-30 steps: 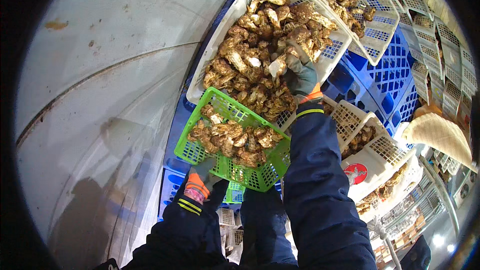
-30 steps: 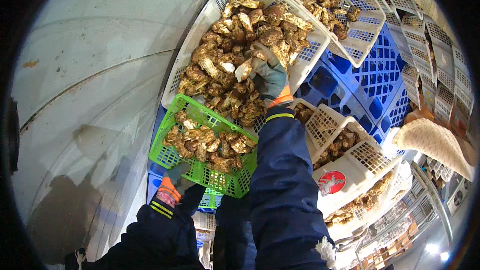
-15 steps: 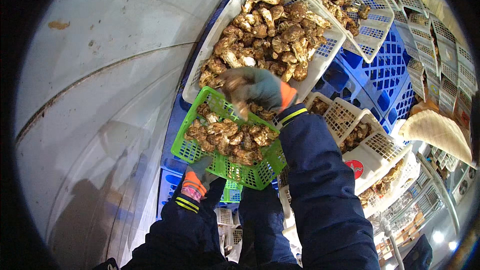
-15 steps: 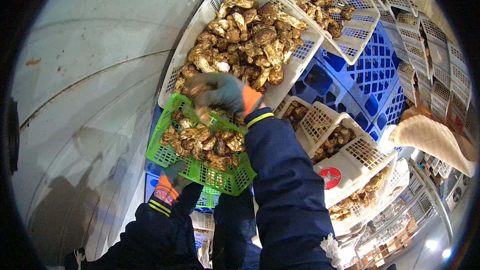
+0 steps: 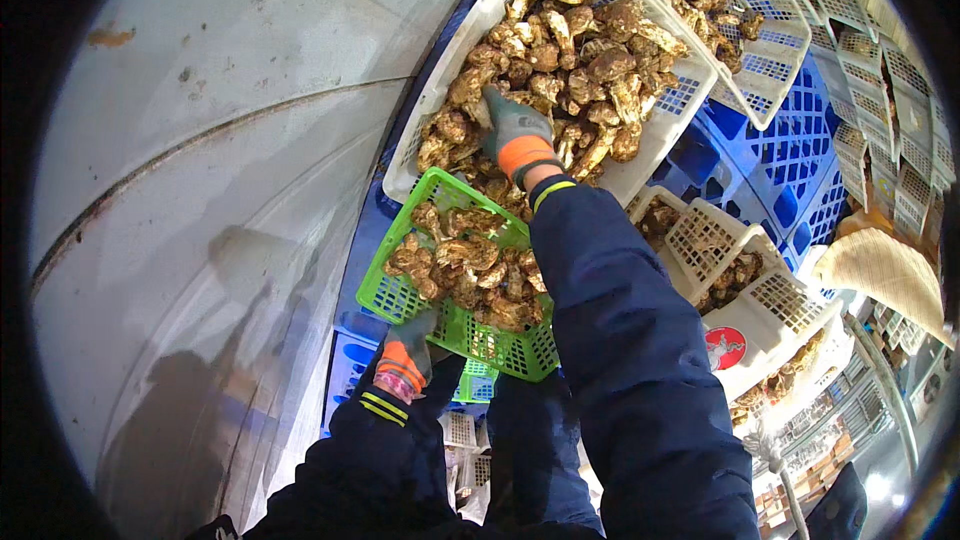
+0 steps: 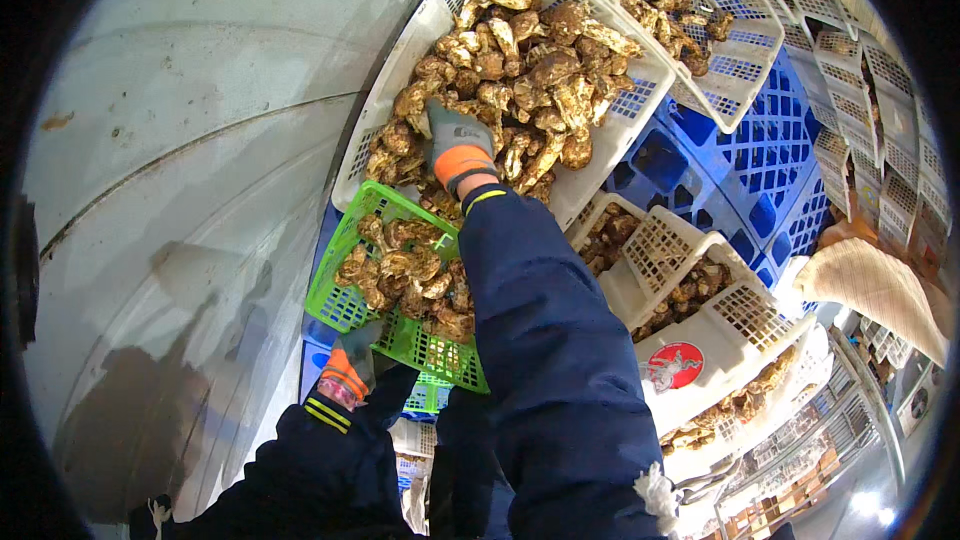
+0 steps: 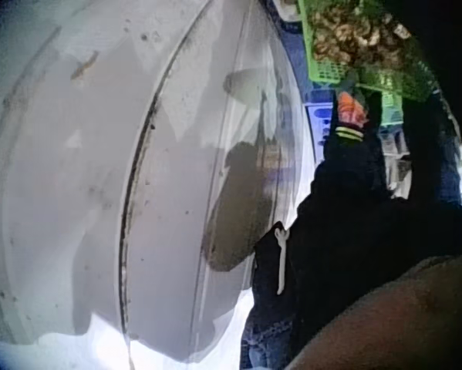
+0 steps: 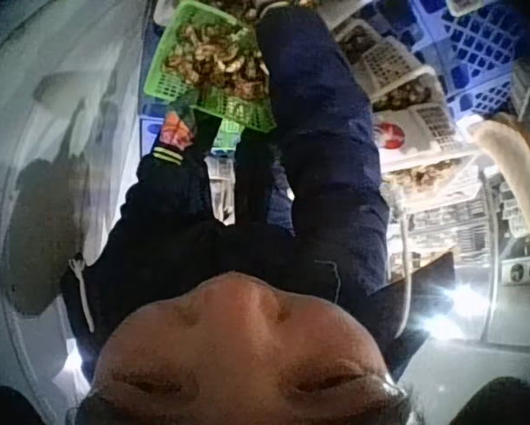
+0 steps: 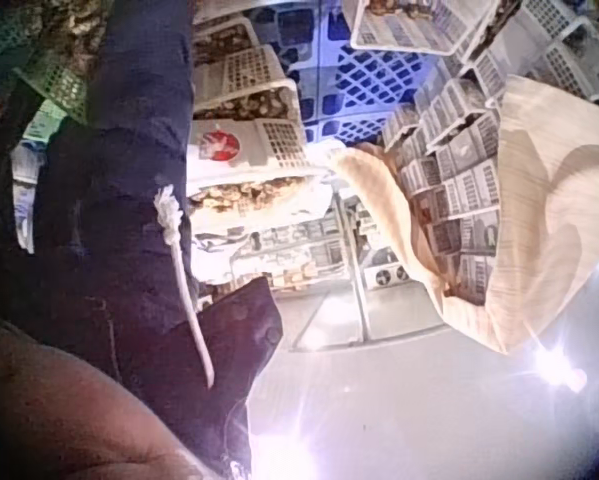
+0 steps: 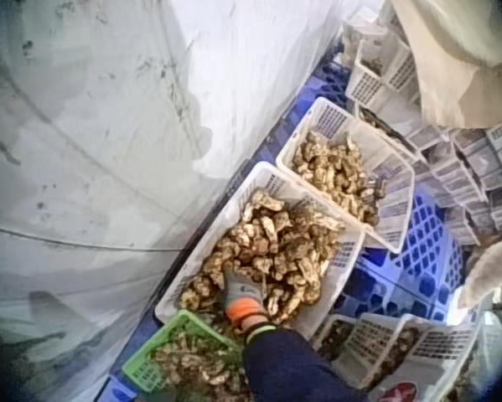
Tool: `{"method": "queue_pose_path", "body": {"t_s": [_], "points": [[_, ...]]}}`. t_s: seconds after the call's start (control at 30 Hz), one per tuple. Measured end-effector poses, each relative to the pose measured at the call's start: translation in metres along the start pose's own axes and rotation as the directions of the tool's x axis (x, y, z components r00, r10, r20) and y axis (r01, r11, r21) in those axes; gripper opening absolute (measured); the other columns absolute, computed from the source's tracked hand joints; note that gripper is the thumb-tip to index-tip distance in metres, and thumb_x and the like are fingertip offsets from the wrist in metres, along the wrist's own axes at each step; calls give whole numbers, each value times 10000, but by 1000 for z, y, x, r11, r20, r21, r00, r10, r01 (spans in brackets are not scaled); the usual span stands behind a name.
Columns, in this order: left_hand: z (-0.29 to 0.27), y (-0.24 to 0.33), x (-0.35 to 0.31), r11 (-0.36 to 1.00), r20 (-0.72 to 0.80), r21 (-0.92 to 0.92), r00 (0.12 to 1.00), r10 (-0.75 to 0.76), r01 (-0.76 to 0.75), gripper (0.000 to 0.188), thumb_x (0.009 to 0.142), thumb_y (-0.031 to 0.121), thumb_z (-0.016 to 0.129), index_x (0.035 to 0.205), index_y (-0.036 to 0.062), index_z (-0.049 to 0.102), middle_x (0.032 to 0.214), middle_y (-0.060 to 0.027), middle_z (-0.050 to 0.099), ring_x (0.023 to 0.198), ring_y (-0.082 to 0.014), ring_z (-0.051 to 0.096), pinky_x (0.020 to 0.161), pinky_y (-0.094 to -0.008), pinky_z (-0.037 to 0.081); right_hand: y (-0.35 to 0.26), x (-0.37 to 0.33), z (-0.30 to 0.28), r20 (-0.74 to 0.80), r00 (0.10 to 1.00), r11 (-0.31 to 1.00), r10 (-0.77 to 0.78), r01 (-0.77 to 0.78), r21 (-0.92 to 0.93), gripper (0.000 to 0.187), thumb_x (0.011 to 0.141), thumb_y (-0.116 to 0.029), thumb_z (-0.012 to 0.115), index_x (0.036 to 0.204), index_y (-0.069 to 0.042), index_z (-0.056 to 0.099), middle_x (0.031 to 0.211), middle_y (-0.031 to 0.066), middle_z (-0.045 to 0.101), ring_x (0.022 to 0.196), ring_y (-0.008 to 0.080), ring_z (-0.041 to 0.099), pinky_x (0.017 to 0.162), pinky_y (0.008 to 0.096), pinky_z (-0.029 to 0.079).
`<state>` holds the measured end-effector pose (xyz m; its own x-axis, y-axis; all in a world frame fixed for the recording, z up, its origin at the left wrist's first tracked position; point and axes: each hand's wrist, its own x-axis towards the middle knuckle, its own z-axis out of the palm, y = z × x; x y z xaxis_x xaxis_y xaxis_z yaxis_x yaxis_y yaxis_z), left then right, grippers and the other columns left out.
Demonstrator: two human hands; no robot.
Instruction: The person sorts pieces of ginger from large white crates into a smaller green basket by hand, then covers the crates with a white cloth.
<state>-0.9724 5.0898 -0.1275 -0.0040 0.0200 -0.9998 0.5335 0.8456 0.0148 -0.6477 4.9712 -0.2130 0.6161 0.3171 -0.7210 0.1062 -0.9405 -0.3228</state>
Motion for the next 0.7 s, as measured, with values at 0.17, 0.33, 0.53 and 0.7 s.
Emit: {"method": "queue_pose_path", "body": {"t_s": [0.17,0.33,0.53,0.7], "points": [[-2,5,-5,995,-61,93,998,29,-23,288,794,40,603,1063,-44,545,1019,-188,609,883,-337,629,753,-466,558,33,0,-32,-337,941,946,5,105,307,531,777,-165,661,1280,-138,494,1189,155,584,1055,311,585,902,366,460],[11,6,-9,998,-22,58,1000,-1,2,291,797,40,598,1069,-47,541,1029,-193,605,899,-340,624,766,-471,553,56,6,-54,-747,645,955,-160,294,49,474,770,-141,624,1225,-101,497,1226,166,531,1070,375,528,889,422,452],[18,12,-21,999,-32,50,999,-5,7,295,801,39,592,1077,-50,536,1040,-198,600,918,-345,619,781,-476,547,29,-24,-10,-235,968,990,-88,59,-126,443,810,-271,603,1232,-174,509,1116,156,599,942,351,594,777,460,489],[9,2,-13,998,-35,48,999,-28,30,299,803,36,588,1083,-53,531,1050,-202,596,934,-348,613,793,-479,541,40,-10,9,99,995,1000,3,-4,14,762,670,-364,733,1334,-170,413,1182,161,587,1057,332,574,904,402,459]]}}
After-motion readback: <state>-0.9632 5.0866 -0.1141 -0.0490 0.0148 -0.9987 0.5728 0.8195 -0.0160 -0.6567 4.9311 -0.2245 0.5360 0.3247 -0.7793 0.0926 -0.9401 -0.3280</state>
